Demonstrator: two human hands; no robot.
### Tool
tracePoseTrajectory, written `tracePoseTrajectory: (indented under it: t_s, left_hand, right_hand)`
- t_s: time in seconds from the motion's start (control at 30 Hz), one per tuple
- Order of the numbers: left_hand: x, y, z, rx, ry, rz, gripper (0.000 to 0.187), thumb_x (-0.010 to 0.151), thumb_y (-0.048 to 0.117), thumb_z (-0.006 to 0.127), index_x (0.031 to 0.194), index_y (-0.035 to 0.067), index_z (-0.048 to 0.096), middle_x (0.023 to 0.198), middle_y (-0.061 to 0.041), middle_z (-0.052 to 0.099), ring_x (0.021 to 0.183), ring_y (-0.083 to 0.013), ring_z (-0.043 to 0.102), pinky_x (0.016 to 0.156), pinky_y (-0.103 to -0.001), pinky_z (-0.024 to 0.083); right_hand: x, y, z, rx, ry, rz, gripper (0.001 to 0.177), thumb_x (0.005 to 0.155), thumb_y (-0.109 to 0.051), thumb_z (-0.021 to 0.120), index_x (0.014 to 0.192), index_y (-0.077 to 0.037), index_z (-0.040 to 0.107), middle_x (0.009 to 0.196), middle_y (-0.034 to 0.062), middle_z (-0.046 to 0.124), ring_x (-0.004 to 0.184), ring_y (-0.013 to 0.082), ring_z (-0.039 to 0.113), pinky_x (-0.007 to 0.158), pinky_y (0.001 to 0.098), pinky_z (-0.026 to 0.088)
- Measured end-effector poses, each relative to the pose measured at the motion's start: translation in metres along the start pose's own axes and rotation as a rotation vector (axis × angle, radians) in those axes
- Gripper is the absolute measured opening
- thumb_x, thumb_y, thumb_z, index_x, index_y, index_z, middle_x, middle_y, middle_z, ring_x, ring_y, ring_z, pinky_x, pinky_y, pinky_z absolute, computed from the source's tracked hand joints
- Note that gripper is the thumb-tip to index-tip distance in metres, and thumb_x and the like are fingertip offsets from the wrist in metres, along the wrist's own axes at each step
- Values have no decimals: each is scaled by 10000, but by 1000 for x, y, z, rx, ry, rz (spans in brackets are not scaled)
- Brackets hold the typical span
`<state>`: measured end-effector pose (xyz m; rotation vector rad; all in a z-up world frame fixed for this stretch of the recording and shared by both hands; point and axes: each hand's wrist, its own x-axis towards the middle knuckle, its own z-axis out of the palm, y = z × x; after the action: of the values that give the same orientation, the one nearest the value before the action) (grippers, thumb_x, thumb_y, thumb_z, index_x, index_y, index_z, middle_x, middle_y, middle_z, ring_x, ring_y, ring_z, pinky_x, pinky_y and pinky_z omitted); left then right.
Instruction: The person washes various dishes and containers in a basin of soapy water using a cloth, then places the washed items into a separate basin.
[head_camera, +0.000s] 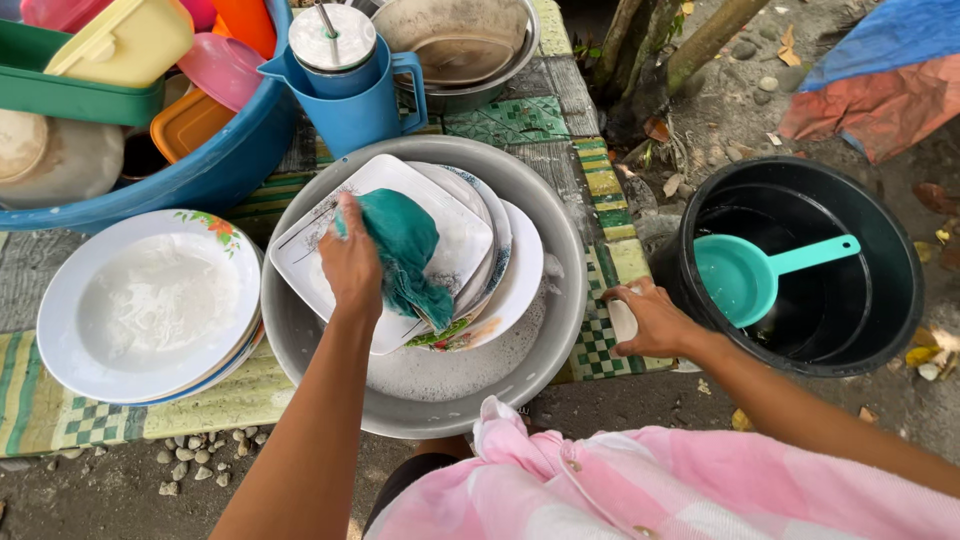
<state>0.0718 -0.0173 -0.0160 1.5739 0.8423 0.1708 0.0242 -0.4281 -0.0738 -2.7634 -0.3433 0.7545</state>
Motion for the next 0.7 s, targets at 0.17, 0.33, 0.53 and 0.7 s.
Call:
tracePoseTrajectory:
  t_s: [0.17, 0.33, 0.53, 0.7]
  left_hand:
    - [7, -15, 3, 877, -54, 469, 654, 853, 297, 769, 1390, 64, 478, 1359, -374, 435, 1273, -510, 420, 951, -525, 433]
    - [29, -21, -26, 602, -267, 444, 698, 752, 264, 805, 1316, -11, 500, 1164, -294, 656, 1065, -400, 690, 897, -442, 572]
    - [38, -19, -52, 304, -443, 173, 558, 971, 463, 622, 1306, 19, 669, 1132, -198, 759, 1005, -315, 734, 894, -395, 566]
    - [26, 1, -49, -48, -531, 42, 657, 955, 522, 542, 1424, 63, 570, 1320, -161, 670, 1171, -274, 662, 1017, -366, 508]
  right_hand:
    - [-2, 3, 59, 96, 348, 232, 769, 608, -188, 886, 1297, -131, 549, 1191, 252, 510, 1275, 434, 433, 1036, 479, 465]
    - [24, 23, 83, 596, 344, 575, 593, 715, -105, 773, 1281, -64, 599, 1160, 234, 588, 938, 362, 675, 794, 464, 567]
    - [42, -14, 10, 1231, 521, 501, 432, 879, -41, 671, 1306, -25, 607, 1102, 129, 711, 1023, 285, 699, 841, 429, 557]
    - [46, -87, -62, 1692, 465, -109, 609, 881, 14, 634, 1444, -86, 425, 1361, 171, 558, 1235, 316, 611, 1012, 465, 572]
